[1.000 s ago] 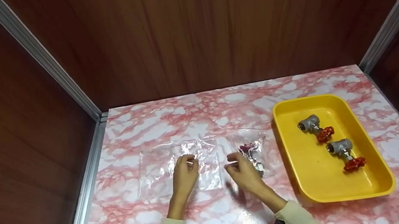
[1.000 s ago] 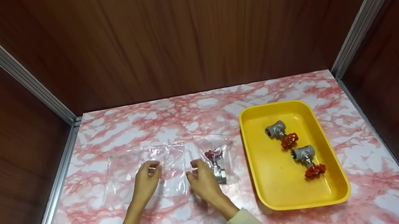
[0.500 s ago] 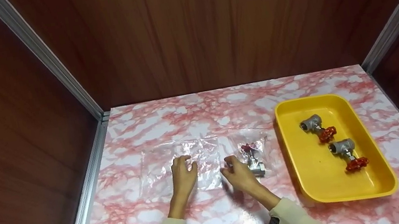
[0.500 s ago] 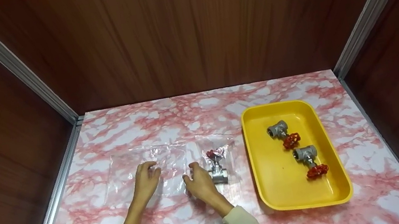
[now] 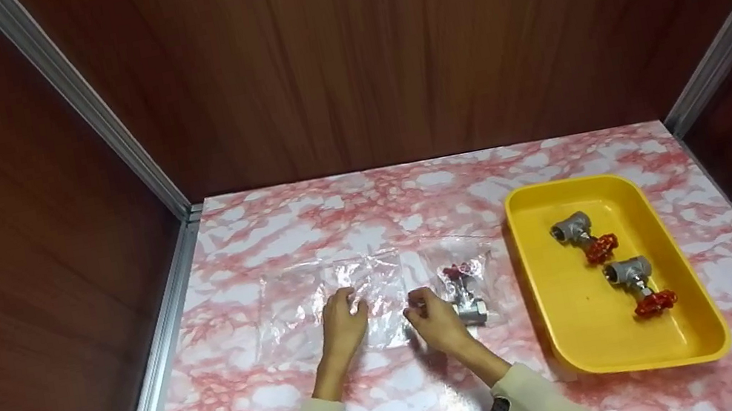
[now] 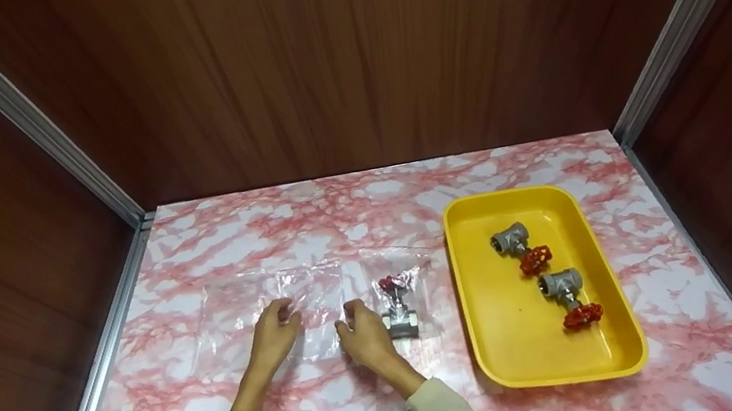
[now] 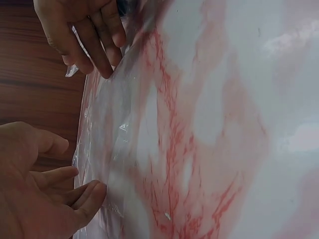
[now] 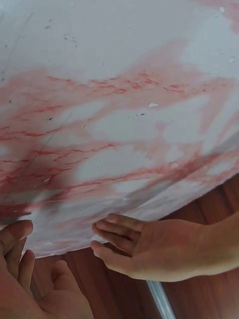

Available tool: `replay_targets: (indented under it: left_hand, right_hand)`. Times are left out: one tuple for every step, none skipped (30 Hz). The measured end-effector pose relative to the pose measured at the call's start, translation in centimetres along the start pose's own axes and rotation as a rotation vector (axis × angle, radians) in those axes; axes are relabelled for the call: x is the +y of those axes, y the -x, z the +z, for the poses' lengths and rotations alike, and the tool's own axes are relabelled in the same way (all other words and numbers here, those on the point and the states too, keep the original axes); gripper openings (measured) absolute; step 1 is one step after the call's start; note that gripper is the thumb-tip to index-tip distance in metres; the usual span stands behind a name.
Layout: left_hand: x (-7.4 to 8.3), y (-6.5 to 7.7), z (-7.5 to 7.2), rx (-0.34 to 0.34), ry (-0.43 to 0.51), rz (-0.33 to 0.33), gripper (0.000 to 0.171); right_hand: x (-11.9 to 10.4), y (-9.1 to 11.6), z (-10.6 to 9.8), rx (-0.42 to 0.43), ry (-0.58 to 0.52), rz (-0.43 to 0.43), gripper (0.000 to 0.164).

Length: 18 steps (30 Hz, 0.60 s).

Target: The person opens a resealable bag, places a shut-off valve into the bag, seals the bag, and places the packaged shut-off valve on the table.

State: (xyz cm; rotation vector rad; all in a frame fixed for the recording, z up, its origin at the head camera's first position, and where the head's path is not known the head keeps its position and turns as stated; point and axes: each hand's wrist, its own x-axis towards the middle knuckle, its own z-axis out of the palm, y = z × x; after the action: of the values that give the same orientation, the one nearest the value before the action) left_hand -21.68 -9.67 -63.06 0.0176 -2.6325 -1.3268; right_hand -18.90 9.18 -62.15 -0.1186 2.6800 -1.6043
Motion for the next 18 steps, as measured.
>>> replay_targets:
  left_hand:
    - [0.00,0.02,0.07,-0.003,0.005,0.004,0.030]
    - [0.00,0.05,0.15,-0.005,0.010,0.004,0.029]
    - [0.01,0.09,0.22,-0.007,0.019,0.002,0.029]
    - [-0.01,0.12,0.31,-0.002,0.026,0.003,0.028]
    - [-0.02,0.17,0.39,0.000,0.033,0.005,0.027]
    - [-0.03,0.23,0.47,0.001,0.036,0.008,0.027]
    - [-0.04,0.28,0.54,0.000,0.039,0.010,0.026]
    - [-0.04,0.34,0.60,-0.002,0.043,0.012,0.025]
    - [-0.05,0.39,0.66,-0.005,0.047,0.014,0.025]
    - [-0.05,0.44,0.71,-0.008,0.049,0.016,0.025]
    - [-0.04,0.49,0.76,-0.011,0.047,0.019,0.024]
    - [-0.02,0.54,0.78,-0.013,0.046,0.019,0.024]
    - [0.01,0.60,0.79,-0.014,0.043,0.020,0.023]
    - [0.02,0.64,0.80,-0.016,0.041,0.022,0.022]
    - [0.04,0.68,0.78,-0.019,0.040,0.023,0.022]
    - [0.06,0.70,0.77,-0.022,0.039,0.026,0.021]
    - [0.09,0.72,0.75,-0.023,0.037,0.028,0.021]
    - [0.11,0.73,0.72,-0.027,0.036,0.027,0.019]
  right_hand:
    - [0.03,-0.02,0.04,0.006,-0.008,-0.005,0.027]
    - [0.07,-0.02,0.08,0.010,-0.017,-0.009,0.028]
    - [0.13,-0.04,0.14,0.014,-0.025,-0.013,0.028]
    - [0.20,-0.07,0.21,0.017,-0.035,-0.017,0.029]
    - [0.26,-0.09,0.29,0.019,-0.046,-0.021,0.029]
    - [0.31,-0.13,0.36,0.020,-0.062,-0.020,0.029]
    - [0.36,-0.18,0.41,0.023,-0.075,-0.021,0.029]
    - [0.38,-0.20,0.46,0.024,-0.091,-0.016,0.030]
    - [0.39,-0.24,0.50,0.027,-0.106,-0.013,0.031]
    - [0.43,-0.27,0.55,0.030,-0.113,-0.010,0.031]
    - [0.43,-0.28,0.57,0.031,-0.124,-0.006,0.033]
    - [0.42,-0.30,0.60,0.031,-0.128,0.005,0.034]
    - [0.42,-0.32,0.63,0.032,-0.125,0.015,0.035]
    - [0.41,-0.35,0.68,0.031,-0.130,0.031,0.036]
    - [0.43,-0.39,0.73,0.032,-0.134,0.043,0.038]
    - [0.45,-0.44,0.77,0.031,-0.136,0.053,0.039]
    - [0.41,-0.47,0.78,0.030,-0.138,0.058,0.040]
    - [0.38,-0.53,0.79,0.033,-0.133,0.060,0.040]
